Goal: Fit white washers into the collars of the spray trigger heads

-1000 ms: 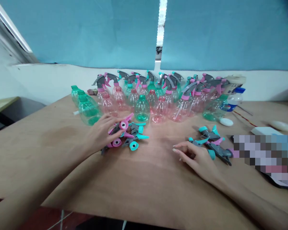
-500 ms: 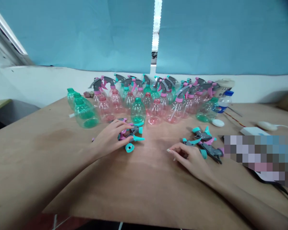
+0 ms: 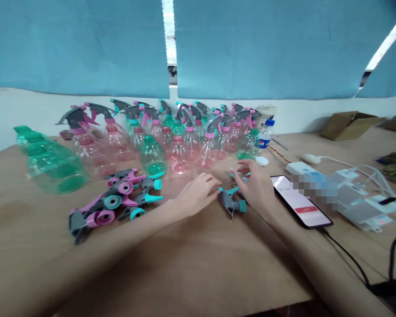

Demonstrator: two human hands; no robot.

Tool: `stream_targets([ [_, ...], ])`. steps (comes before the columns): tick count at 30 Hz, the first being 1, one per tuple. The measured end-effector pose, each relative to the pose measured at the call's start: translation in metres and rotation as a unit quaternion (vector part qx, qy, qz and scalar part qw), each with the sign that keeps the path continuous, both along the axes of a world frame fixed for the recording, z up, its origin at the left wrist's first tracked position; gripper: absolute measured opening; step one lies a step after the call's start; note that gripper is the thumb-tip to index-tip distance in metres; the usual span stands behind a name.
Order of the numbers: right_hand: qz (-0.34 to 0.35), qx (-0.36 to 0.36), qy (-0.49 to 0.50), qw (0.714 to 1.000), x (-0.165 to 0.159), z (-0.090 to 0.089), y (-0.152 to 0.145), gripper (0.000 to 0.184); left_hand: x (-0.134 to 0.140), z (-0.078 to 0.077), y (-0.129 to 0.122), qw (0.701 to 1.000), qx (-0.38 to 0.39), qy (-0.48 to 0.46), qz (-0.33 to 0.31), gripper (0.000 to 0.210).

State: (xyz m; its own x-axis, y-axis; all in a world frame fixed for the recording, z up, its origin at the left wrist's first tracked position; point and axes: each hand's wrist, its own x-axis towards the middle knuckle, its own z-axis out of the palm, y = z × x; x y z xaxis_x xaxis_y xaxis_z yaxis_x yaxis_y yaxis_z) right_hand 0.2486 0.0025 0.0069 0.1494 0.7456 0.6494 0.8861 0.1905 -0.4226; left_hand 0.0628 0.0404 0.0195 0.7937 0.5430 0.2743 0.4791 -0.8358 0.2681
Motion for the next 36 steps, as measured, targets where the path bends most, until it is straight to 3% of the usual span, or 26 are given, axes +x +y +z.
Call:
stream_targets([
  [3,-0.069,-0.064,-0.116,0.989,0.009,-0.007,0.008,0.034,0.019,-0.013,0.001,1.0,-0.006,-0.01,-0.016,0.024],
  [6,-0.082,-0.122,-0.172,0.974,0.008,-0.013,0.009,0.034,0.025,-0.022,-0.002,1.0,-0.014,-0.018,-0.021,0.027],
  [13,-0.074,-0.153,-0.19,0.967,0.006,-0.013,0.009,0.03,0.002,-0.027,-0.007,0.998,-0.04,-0.042,0.014,0.029],
  [21,-0.092,-0.149,-0.195,0.965,0.009,-0.023,0.014,0.034,-0.037,-0.023,-0.012,0.99,-0.024,-0.08,0.114,0.022],
  [26,-0.107,-0.124,-0.175,0.971,0.023,-0.031,0.023,0.039,-0.042,-0.016,-0.026,0.989,0.007,-0.125,0.082,0.025],
  [29,-0.075,-0.118,-0.156,0.978,0.022,-0.031,0.024,0.034,-0.033,-0.014,-0.031,0.993,0.018,-0.086,0.082,0.024],
  [33,0.012,-0.116,-0.158,0.981,0.003,-0.027,0.017,0.024,-0.018,-0.014,-0.028,0.991,0.052,0.026,0.117,0.04],
  [36,0.104,-0.106,-0.142,0.979,-0.013,-0.022,0.006,0.018,-0.014,-0.013,-0.024,0.988,0.066,0.069,0.122,0.028],
])
